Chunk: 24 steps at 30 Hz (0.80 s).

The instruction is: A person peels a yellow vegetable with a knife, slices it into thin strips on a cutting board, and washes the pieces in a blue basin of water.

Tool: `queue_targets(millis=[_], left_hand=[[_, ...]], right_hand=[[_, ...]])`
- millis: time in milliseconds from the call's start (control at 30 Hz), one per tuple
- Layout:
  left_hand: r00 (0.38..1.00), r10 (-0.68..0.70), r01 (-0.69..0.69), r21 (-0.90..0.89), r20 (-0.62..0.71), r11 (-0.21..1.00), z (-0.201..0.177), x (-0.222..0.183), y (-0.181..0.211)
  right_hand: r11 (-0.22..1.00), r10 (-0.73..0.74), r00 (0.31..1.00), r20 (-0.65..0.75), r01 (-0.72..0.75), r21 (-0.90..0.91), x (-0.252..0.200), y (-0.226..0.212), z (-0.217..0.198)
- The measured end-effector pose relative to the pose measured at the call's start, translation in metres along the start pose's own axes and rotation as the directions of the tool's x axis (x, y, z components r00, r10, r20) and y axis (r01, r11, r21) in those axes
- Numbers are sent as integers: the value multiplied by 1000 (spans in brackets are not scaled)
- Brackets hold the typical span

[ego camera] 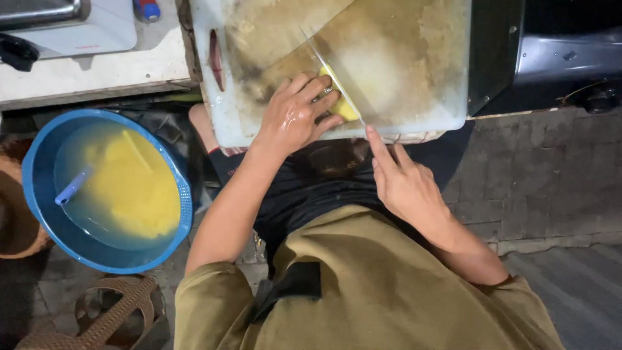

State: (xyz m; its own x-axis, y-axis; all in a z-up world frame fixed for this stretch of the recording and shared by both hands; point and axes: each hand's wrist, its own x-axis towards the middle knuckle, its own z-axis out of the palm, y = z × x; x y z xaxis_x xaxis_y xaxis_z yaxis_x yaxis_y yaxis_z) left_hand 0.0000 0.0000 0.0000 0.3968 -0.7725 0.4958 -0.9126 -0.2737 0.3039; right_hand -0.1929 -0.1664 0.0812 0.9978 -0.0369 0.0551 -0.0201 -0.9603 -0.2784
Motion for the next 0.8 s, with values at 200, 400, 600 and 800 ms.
queue_targets(millis=[200, 400, 600, 800], left_hand=[[1000, 26, -25, -55, 4, 998, -7, 9, 0], [998, 50, -54, -111, -39, 992, 7, 0, -8], [990, 89, -109, -192, -108, 975, 5, -5, -7], [976, 114, -155, -220, -187, 963, 10, -8, -9]], right_hand=[[997, 43, 995, 91, -48, 56, 4, 4, 2], [999, 21, 999, 40, -22, 25, 33, 0, 22], [925, 108, 927, 358, -226, 305, 69, -17, -34], [931, 185, 845, 501, -314, 187, 69, -43, -86]])
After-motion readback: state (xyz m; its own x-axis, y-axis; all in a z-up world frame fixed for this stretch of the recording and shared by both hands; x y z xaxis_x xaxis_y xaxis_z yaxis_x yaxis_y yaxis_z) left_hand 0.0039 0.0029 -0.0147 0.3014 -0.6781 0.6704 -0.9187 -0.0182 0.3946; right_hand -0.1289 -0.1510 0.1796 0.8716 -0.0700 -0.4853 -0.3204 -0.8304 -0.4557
